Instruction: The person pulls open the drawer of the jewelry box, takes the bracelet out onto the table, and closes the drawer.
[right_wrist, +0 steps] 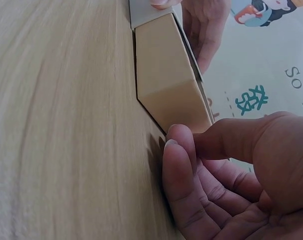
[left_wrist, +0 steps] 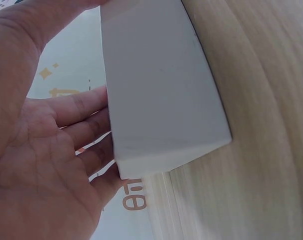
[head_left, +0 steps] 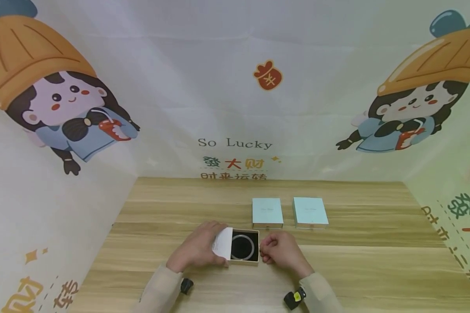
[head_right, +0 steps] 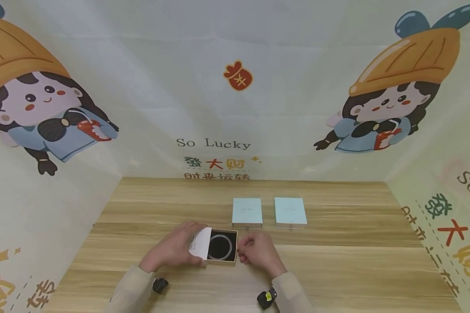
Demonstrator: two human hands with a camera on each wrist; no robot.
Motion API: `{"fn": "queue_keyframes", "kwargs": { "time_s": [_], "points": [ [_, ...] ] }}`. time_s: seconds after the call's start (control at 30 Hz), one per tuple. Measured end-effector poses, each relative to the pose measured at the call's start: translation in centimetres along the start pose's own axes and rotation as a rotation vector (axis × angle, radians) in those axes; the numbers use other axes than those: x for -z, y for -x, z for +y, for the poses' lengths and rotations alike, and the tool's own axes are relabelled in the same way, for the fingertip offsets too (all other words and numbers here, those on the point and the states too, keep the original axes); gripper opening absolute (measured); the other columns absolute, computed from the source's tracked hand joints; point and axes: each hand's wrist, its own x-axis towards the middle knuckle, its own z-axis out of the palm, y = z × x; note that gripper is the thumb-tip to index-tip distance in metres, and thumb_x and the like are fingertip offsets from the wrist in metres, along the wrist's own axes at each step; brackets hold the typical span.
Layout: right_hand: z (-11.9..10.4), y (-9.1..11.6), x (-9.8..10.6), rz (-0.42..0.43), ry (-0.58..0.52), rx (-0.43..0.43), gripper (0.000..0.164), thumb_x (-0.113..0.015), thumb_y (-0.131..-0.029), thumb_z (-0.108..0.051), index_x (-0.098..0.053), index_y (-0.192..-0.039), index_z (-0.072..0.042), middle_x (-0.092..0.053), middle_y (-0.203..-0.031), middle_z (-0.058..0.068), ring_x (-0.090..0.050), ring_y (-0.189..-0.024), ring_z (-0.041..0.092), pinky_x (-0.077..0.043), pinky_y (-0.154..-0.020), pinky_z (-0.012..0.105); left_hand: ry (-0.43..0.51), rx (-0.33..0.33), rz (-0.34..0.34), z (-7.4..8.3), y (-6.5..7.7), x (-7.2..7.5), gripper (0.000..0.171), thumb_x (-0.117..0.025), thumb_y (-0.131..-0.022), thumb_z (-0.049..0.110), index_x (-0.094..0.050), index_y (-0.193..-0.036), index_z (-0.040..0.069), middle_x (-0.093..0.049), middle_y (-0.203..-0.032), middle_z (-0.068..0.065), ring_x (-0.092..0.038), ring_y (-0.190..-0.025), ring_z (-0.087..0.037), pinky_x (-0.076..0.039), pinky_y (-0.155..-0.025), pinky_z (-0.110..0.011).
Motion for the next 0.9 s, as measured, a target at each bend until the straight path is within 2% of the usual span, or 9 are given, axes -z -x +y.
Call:
{"fn": "queue_keyframes", "kwargs": {
  "time_s": [0.4,0.77,0.9],
  "points": [
    [0.2,0.0,0.7,0.027,-0.013,-0.024,0.008,-0.062,-0.093,0.004,-0.069,-0.088,0.004,-0.071,-0.073,0.010,-0.067,-0.061,0.012,-0.061,-0.059,0.028,-0.013,-0.007,0.004,-0.1,-0.2,0.0,0.102,-0.098,-0.059,0.038,-0.054,-0.146,0.008,-0.062,-0.137,-0.008,-0.055,-0.126,-0.029,-0.048,-0.107,-0.051],
    [0.8,0.0,1.4,-0.021,-0.033,0.017,0.005,-0.065,-0.094,0.002,-0.069,-0.092,0.005,-0.072,-0.076,0.010,-0.069,-0.063,0.012,-0.061,-0.060,0.026,-0.005,-0.008,0.006,0.1,0.0,0.2,0.100,-0.097,-0.060,0.038,-0.054,-0.145,0.007,-0.062,-0.138,-0.009,-0.055,-0.129,-0.032,-0.046,-0.110,-0.055],
    [0.8,0.1,1.5,-0.019,-0.003,0.036,0.006,-0.067,-0.094,-0.002,-0.069,-0.094,0.004,-0.072,-0.076,0.010,-0.069,-0.064,0.014,-0.060,-0.059,0.026,0.009,-0.012,0.006,0.2,0.0,0.1,0.099,-0.098,-0.060,0.037,-0.055,-0.145,0.006,-0.062,-0.137,-0.009,-0.055,-0.126,-0.031,-0.048,-0.108,-0.053]
  ]
}}
